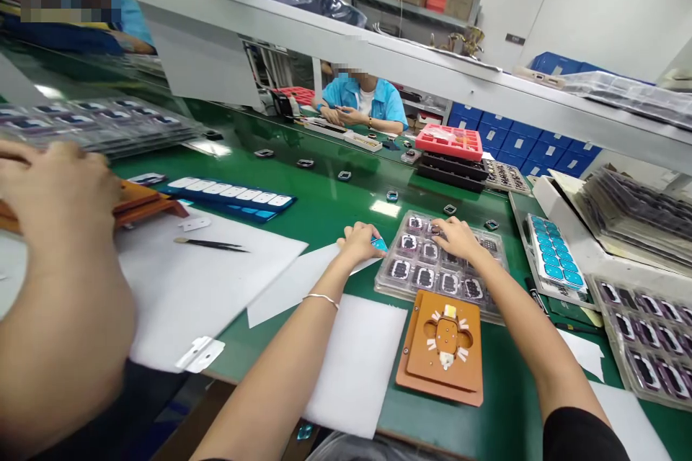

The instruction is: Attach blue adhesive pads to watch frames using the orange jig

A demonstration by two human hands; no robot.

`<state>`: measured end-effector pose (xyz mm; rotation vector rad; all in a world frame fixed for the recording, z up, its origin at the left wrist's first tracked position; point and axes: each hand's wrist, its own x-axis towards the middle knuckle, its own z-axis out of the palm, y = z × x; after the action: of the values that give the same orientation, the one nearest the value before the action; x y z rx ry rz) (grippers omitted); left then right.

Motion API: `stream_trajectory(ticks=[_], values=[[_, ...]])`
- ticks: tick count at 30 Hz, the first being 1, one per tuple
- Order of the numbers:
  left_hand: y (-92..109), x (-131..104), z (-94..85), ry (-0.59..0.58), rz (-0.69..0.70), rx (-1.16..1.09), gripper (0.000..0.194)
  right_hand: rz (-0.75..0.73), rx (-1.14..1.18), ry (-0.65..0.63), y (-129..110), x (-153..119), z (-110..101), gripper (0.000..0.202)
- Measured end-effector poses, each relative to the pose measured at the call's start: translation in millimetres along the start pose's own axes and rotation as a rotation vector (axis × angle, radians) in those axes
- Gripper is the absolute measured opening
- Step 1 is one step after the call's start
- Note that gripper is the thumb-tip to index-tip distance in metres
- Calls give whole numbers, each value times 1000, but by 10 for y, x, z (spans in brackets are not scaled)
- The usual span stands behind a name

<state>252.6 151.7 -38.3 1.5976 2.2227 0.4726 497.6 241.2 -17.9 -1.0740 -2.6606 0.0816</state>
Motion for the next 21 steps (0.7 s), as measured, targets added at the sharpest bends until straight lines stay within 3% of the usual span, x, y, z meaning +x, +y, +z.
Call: stream_trajectory(ticks=[9, 12, 15, 17, 21], values=[[43, -23, -18, -32, 46, -120, 26, 114, 233, 180, -75, -65, -73, 29], [104, -136, -129, 22, 74, -204, 32, 162, 332, 282, -165, -402, -190, 26], [210, -382, -239, 59, 172, -323, 34, 207, 423, 359, -293, -928, -305, 29], [301, -602, -254, 21, 326, -447, 24, 259, 569, 403, -396, -1275, -361, 29], [473, -989, -117, -236, 868, -804, 11, 369, 919, 404, -617, -1712, -401, 27]])
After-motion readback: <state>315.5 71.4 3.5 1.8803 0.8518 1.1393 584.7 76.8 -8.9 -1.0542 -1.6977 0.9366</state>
